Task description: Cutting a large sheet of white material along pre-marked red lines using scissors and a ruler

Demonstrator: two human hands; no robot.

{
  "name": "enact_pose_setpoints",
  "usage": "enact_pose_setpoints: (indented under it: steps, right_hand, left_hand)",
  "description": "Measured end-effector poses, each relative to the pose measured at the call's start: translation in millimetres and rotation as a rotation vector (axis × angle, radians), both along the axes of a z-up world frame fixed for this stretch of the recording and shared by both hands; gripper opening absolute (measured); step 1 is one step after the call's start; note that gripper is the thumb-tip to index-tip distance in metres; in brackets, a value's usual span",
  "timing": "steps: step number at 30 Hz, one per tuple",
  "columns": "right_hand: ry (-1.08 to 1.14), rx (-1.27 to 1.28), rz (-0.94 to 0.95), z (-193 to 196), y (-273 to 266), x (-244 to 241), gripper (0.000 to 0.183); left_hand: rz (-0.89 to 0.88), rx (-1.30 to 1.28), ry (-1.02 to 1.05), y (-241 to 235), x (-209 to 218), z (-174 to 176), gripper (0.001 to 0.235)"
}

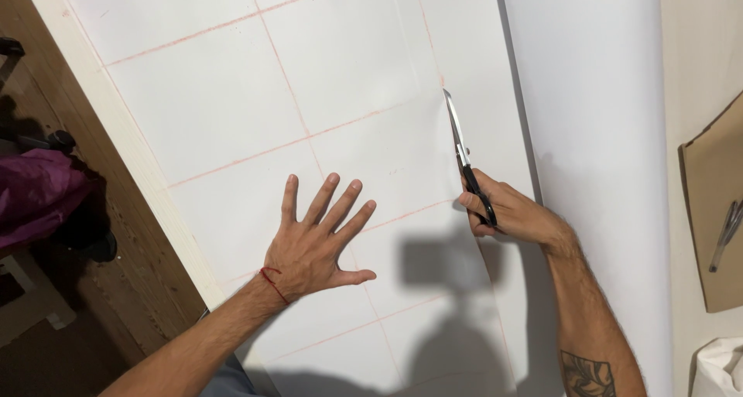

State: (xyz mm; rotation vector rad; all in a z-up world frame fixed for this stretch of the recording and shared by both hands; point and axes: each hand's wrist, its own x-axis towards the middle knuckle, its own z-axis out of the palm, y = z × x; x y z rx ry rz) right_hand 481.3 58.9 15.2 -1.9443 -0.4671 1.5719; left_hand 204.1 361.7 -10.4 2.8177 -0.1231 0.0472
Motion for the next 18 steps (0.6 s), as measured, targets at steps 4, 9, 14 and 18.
enact_pose_setpoints:
  steps: [4, 9, 14, 18]
  right_hand:
    - [0.001, 0.001, 0.006, 3, 8, 6, 0.044]
    - [-0.006, 0.012, 0.003, 1, 15, 13, 0.045]
    - [0.126, -0.087, -0.046, 36, 45, 21, 0.04]
    - [0.106, -0.084, -0.02, 35, 49, 26, 0.04]
  left_hand:
    - [0.002, 0.002, -0.017, 1, 1, 0, 0.114]
    - [0.003, 0.008, -0.039, 2, 2, 2, 0.113]
    - [-0.047, 0.071, -0.085, 8, 3, 5, 0.125]
    - [-0.037, 0.065, -0.113, 8, 4, 7, 0.123]
